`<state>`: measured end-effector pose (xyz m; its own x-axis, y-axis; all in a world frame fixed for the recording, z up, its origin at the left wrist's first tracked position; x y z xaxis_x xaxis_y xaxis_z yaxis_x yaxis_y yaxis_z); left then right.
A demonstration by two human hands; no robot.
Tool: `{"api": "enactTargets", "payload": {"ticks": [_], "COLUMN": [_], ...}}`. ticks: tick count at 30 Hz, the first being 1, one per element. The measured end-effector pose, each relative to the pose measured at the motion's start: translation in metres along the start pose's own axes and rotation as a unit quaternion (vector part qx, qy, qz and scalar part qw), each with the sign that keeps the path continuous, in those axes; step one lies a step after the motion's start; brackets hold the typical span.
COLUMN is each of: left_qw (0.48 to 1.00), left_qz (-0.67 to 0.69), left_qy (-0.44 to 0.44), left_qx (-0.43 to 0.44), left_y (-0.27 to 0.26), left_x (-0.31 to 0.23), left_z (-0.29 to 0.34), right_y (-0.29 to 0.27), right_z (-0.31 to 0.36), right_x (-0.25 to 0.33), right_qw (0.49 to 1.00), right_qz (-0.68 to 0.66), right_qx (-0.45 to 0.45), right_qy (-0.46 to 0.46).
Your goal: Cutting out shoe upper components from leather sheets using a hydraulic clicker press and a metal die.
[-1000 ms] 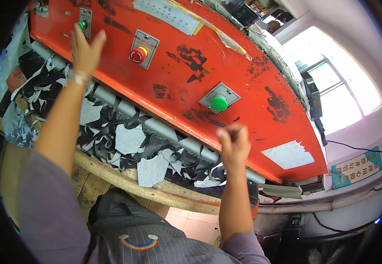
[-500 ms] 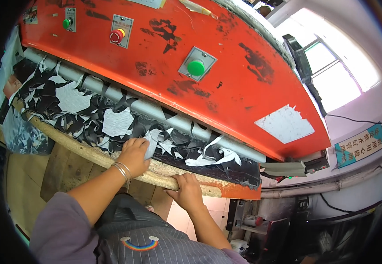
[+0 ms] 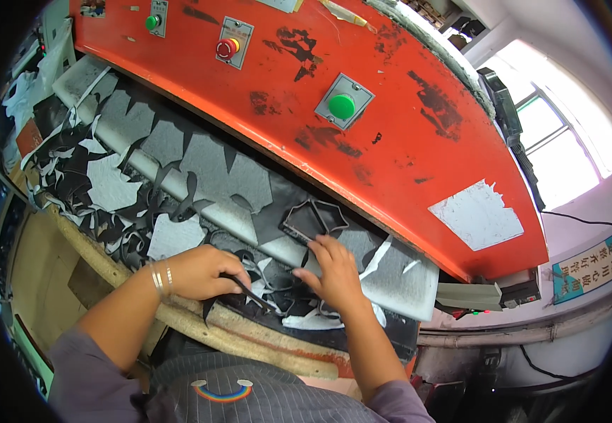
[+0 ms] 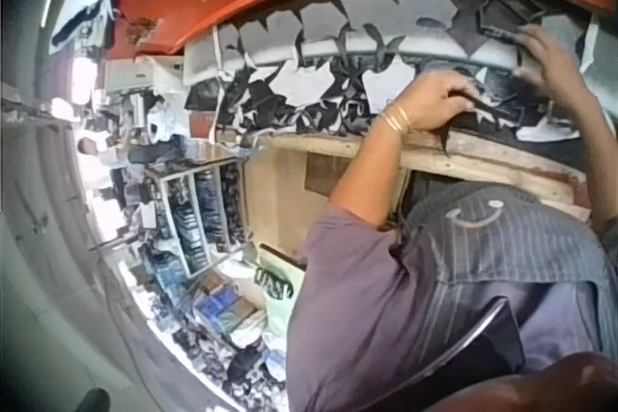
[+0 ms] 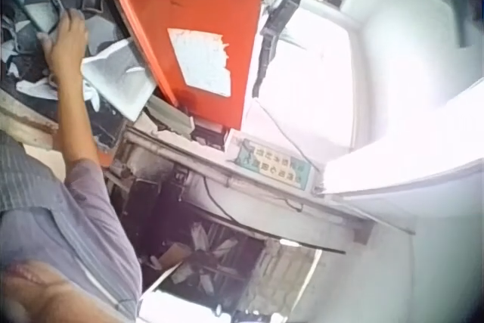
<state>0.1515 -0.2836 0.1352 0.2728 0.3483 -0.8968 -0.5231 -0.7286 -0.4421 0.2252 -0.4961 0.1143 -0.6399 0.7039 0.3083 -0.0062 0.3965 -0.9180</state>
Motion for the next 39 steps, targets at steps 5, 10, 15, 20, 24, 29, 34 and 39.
{"api": "enactTargets", "payload": {"ticks": [5,10,15,20,24,29,34,39], "left_qw": [0.997,0.990,0.984,0.976,0.979,0.967,0.939,0.927], "left_qz": [0.035,0.022,0.099,0.166,0.113,-0.090,-0.207,-0.281], "left_qy": [0.016,-0.005,0.096,0.085,-0.088,-0.227,-0.098,0.015], "left_qx": [-0.071,-0.141,-0.113,-0.112,-0.144,-0.072,-0.258,-0.247], "left_y": [0.027,0.018,0.045,0.090,0.105,0.049,0.000,0.009], "left_x": [0.043,0.063,0.026,0.017,0.042,0.067,0.037,0.084], "left_z": [-0.030,-0.055,-0.088,-0.093,-0.069,-0.010,-0.046,-0.117], "right_y": [0.039,0.012,-0.003,0.014,0.020,-0.015,-0.006,0.028], "right_z": [-0.025,-0.018,0.056,0.100,0.108,0.075,-0.009,-0.079], "right_x": [-0.002,-0.001,-0.027,-0.017,-0.027,-0.070,-0.088,-0.057], "right_qw": [0.990,0.995,0.905,0.723,0.756,0.887,0.968,0.984], "right_qz": [0.111,-0.032,-0.406,-0.658,-0.614,-0.356,-0.132,0.020], "right_qx": [-0.014,-0.043,-0.049,-0.028,-0.020,-0.048,-0.069,-0.030], "right_qy": [-0.090,-0.089,0.120,0.211,0.227,0.290,0.202,0.176]}}
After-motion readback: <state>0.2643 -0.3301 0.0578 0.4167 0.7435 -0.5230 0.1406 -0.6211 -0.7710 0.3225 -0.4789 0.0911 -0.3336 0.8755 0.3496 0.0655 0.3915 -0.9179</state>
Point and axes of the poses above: each hand's wrist, its own z-axis away from the middle knuckle, its own y-axis out of the palm, x = y × z, the point moved 6 cm from there along -z, towards the middle knuckle, and after that the axes turned 5 degrees about y, right-handed, at the moved point
